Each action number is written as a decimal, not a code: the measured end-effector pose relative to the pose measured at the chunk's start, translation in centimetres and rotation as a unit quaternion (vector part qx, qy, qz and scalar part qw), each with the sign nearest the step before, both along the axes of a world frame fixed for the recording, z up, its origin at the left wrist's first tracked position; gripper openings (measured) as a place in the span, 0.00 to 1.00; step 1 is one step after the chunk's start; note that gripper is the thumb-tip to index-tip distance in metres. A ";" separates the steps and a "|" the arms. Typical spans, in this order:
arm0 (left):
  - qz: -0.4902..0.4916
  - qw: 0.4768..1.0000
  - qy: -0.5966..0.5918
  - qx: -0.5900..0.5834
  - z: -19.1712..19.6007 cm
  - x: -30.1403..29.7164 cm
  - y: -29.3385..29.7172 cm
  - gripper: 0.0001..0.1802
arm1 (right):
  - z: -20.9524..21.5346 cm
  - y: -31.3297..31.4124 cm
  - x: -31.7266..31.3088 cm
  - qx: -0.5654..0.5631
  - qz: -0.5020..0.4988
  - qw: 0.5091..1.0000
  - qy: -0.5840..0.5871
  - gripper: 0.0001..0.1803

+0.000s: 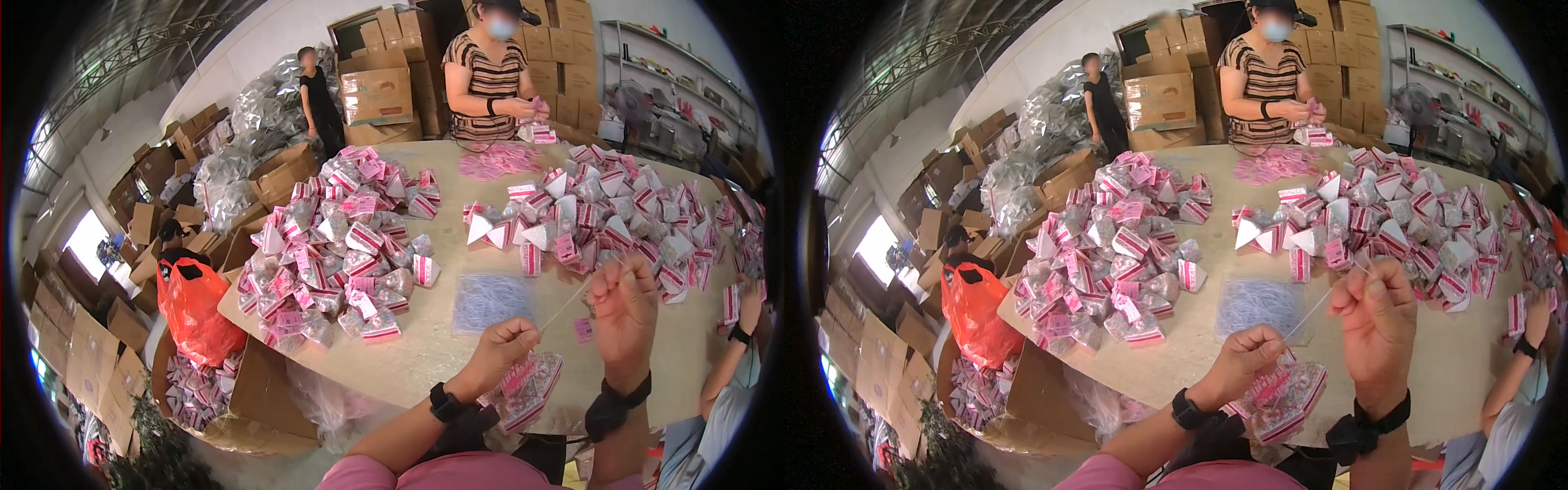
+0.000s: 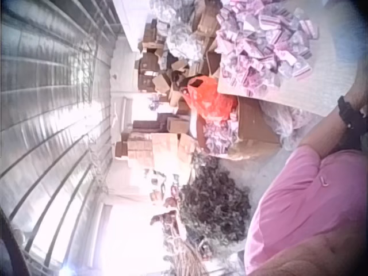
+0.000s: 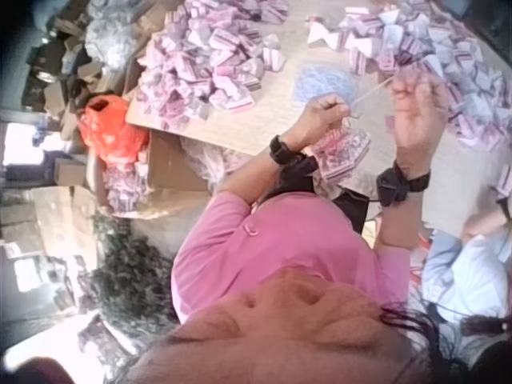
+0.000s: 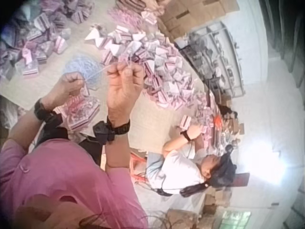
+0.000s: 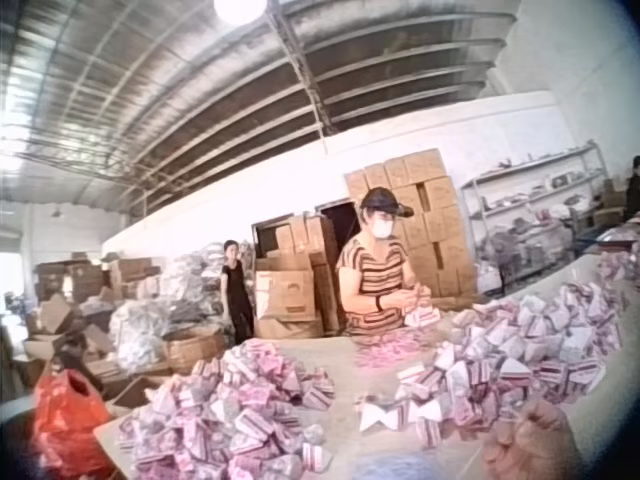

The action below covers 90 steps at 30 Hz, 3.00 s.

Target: Assembling and packaging small triangular gift boxes or product containers in a workshop setting.

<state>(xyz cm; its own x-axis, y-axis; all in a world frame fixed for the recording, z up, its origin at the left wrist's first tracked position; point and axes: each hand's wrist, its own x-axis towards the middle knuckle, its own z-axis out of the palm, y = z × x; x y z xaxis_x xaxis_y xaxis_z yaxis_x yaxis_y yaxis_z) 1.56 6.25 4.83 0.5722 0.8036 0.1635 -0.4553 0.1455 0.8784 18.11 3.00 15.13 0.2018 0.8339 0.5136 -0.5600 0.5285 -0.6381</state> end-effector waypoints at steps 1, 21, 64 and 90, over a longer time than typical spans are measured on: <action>0.008 1.000 0.013 0.010 0.4 -0.1 0.1 0.07 | 0.1 -0.1 0.3 0.007 0.009 1.000 0.016 0.07; 0.438 0.814 0.240 0.296 21.6 -22.8 18.2 0.06 | -10.3 -2.5 0.7 -0.284 0.055 0.947 -0.142 0.04; 0.003 0.937 0.348 -0.032 -9.8 -3.6 0.2 0.06 | -23.5 4.5 11.6 -0.421 -0.354 0.606 -0.575 0.18; -0.222 0.912 0.258 -0.230 -5.5 2.3 1.2 0.16 | -17.3 14.1 10.8 -0.395 -0.070 0.849 -0.345 0.13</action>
<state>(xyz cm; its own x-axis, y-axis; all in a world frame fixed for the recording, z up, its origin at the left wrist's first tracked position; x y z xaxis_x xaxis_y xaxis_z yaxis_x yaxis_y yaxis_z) 3.90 7.49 -0.70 0.7636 0.3891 -0.5152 0.1954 0.6214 0.7588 28.88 17.11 -2.17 0.2053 0.9658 -0.1583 0.1234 -0.1860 -0.9748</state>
